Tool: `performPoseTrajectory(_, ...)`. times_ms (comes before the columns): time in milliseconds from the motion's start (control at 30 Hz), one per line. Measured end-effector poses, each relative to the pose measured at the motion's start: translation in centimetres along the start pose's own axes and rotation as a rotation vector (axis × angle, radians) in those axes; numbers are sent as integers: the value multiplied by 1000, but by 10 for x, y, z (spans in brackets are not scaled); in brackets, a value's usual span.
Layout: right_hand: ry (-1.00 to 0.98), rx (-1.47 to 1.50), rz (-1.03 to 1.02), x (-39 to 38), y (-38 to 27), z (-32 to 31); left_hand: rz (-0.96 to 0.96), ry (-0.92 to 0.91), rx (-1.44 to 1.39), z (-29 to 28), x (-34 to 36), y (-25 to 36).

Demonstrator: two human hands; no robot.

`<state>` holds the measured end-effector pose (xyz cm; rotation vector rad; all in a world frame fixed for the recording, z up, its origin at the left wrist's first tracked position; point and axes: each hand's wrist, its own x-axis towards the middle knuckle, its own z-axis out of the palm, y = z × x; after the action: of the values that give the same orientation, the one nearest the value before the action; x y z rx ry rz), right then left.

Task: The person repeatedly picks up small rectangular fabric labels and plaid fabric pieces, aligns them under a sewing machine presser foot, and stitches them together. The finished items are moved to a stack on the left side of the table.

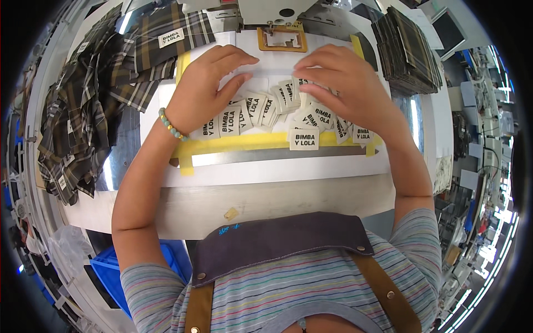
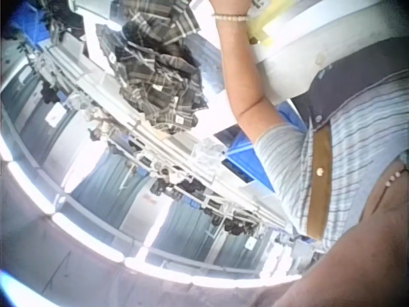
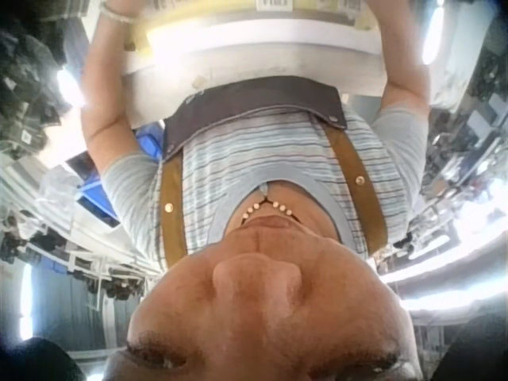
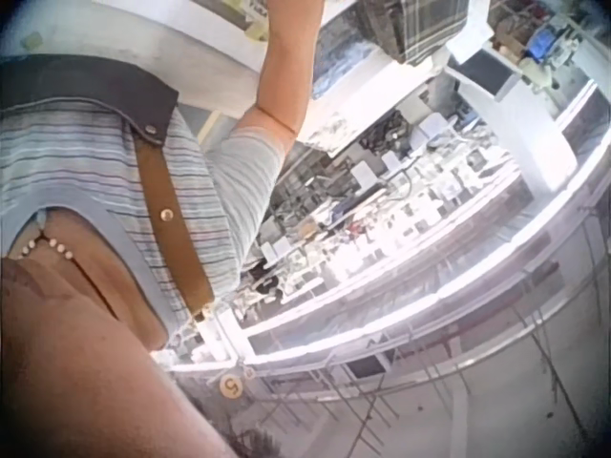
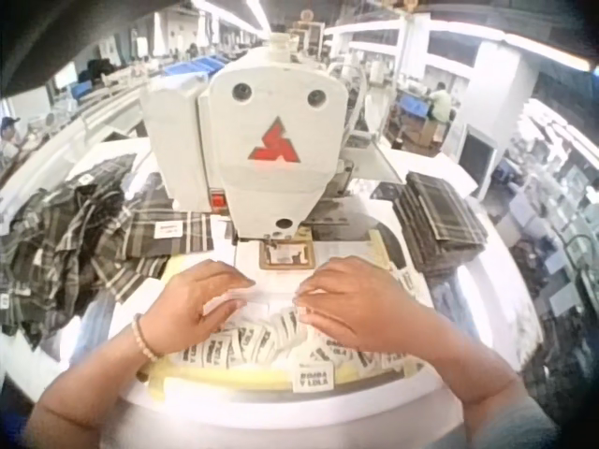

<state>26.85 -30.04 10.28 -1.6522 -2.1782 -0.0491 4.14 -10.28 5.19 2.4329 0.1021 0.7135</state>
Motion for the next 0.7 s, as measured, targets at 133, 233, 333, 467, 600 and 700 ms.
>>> performPoseTrajectory(133, -26, 25, 11, 33, 7, 36, -126, -124, 19, -3, -3, 3)
performPoseTrajectory(233, -130, 149, 146, 47, 1, 47, -174, -178, 31, -5, -2, 2)
performPoseTrajectory(333, -133, 117, 225, 47, -6, 51, -211, -188, 17, -4, -3, 8)
performPoseTrajectory(467, -191, 224, 366, 46, -7, 51, -226, -228, 49, -4, -4, 13)
performPoseTrajectory(600, 49, 229, 218, 36, -4, 62, -231, -164, 14, -1, -3, 13)
performPoseTrajectory(700, 108, 264, 177, 35, -1, 53, -227, -64, -52, -2, 0, 12)
